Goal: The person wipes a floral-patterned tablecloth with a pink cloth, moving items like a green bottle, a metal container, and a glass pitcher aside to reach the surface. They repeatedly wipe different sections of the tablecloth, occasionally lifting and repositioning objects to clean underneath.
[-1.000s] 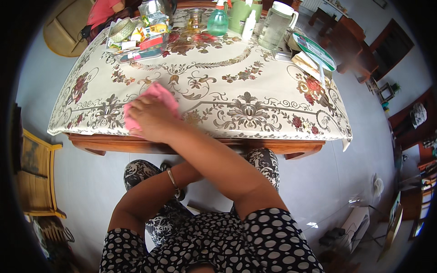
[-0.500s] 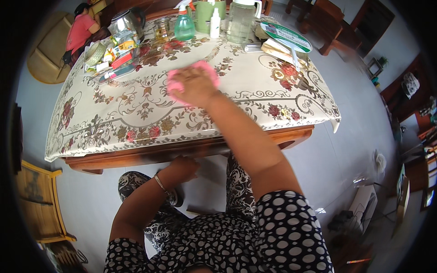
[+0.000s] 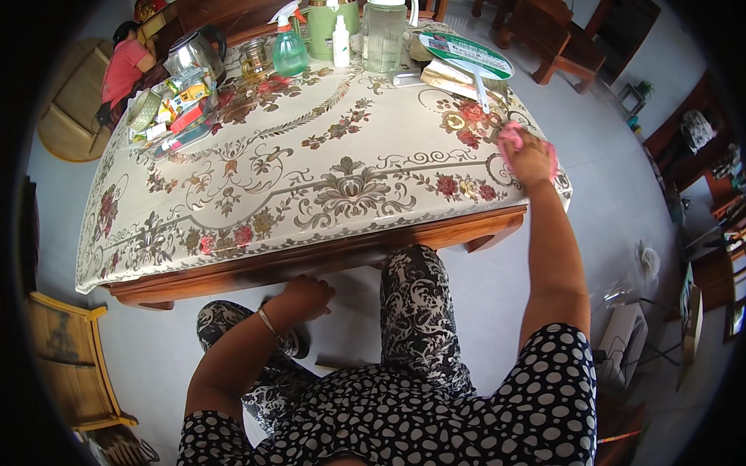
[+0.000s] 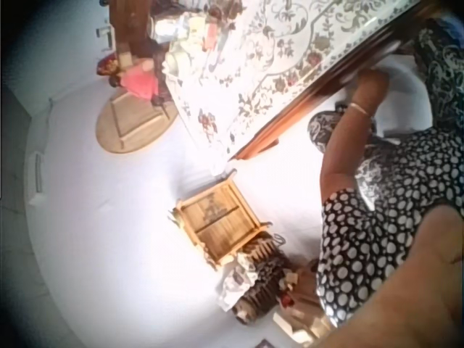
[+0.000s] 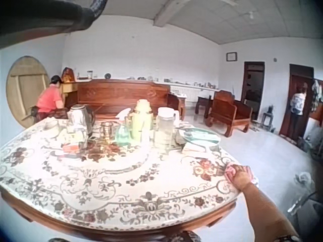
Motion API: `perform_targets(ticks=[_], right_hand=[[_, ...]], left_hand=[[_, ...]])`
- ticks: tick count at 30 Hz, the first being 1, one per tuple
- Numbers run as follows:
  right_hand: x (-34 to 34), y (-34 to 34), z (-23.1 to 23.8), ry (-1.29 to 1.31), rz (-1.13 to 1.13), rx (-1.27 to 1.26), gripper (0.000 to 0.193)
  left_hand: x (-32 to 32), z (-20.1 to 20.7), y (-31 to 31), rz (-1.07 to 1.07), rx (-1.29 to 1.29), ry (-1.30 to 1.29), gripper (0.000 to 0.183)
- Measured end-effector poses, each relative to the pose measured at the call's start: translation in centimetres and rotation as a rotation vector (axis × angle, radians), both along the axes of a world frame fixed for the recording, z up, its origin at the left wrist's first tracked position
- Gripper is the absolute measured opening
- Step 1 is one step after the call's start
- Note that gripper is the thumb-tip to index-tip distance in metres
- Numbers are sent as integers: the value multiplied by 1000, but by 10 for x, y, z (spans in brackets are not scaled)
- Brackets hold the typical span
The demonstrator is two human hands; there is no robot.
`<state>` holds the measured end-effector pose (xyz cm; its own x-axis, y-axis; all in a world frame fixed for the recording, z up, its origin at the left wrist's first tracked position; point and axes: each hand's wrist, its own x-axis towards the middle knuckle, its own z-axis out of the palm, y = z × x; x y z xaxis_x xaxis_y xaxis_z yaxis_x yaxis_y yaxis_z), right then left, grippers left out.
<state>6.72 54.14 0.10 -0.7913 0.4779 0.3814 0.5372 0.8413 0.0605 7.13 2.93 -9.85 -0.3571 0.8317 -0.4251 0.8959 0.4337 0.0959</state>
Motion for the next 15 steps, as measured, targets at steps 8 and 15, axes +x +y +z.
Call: perform_targets(ticks=[8, 15], right_hand=[[10, 21, 3, -90, -307, -117, 70], [-41, -121, -13, 198, 482, -98, 53]], left_hand=[[11, 20, 2, -30, 66, -9, 31], [15, 37, -6, -21, 193, -121, 27]])
